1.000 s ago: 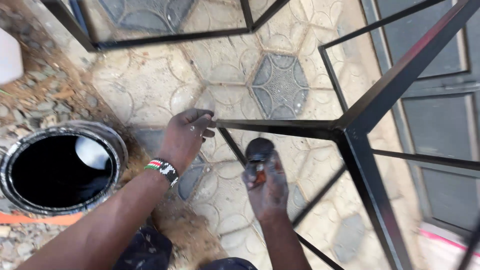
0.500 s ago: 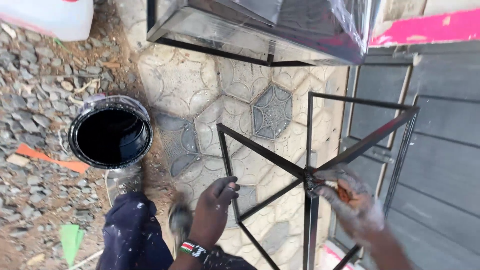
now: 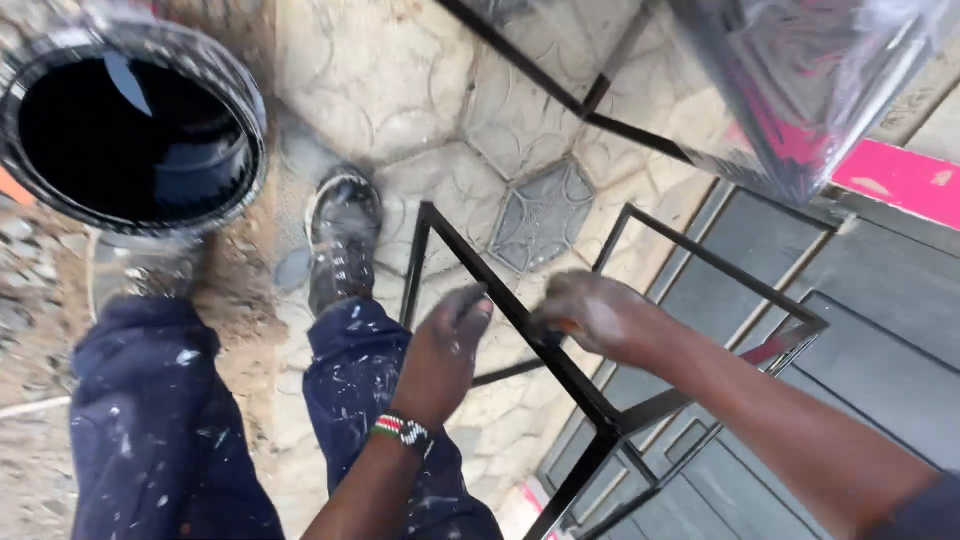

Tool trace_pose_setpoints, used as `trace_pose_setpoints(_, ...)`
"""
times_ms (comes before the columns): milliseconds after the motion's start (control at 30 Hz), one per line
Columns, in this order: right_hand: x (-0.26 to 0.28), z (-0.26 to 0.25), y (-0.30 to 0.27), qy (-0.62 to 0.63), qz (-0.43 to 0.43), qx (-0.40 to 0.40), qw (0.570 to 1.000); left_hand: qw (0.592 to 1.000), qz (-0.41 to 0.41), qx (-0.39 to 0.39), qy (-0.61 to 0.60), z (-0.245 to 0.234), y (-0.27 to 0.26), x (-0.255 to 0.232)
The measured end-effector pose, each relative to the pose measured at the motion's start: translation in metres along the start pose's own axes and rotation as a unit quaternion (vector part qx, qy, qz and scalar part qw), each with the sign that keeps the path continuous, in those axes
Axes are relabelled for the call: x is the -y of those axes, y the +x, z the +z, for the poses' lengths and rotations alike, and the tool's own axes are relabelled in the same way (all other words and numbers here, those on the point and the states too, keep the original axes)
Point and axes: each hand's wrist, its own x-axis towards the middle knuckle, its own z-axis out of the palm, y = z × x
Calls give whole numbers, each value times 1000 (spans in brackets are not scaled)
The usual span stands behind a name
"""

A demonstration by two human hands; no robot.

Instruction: Painting a black metal frame using a sponge dipped in black paint.

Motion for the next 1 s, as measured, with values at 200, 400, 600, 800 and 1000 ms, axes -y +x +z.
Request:
trace_pose_setpoints(200, -95, 64, 159, -14, -51, -13, 999, 978, -153, -33, -141, -17, 24, 3)
trace_pose_setpoints(400, -151, 106, 291, -38, 55, -1, 998, 959, -187, -70, -199, -39, 56, 47)
trace_pose_setpoints(600, -179, 121, 338, 38, 156, 14, 987, 922, -247, -96, -283, -54, 64, 51)
trace_pose_setpoints(800, -35, -21, 302, 105, 327, 231, 910, 853, -354, -184, -335, -121, 16, -30)
trace_pose_setpoints(1000, 32, -96, 262, 169, 277, 110, 939, 806, -340, -295, -384, -197, 2, -81)
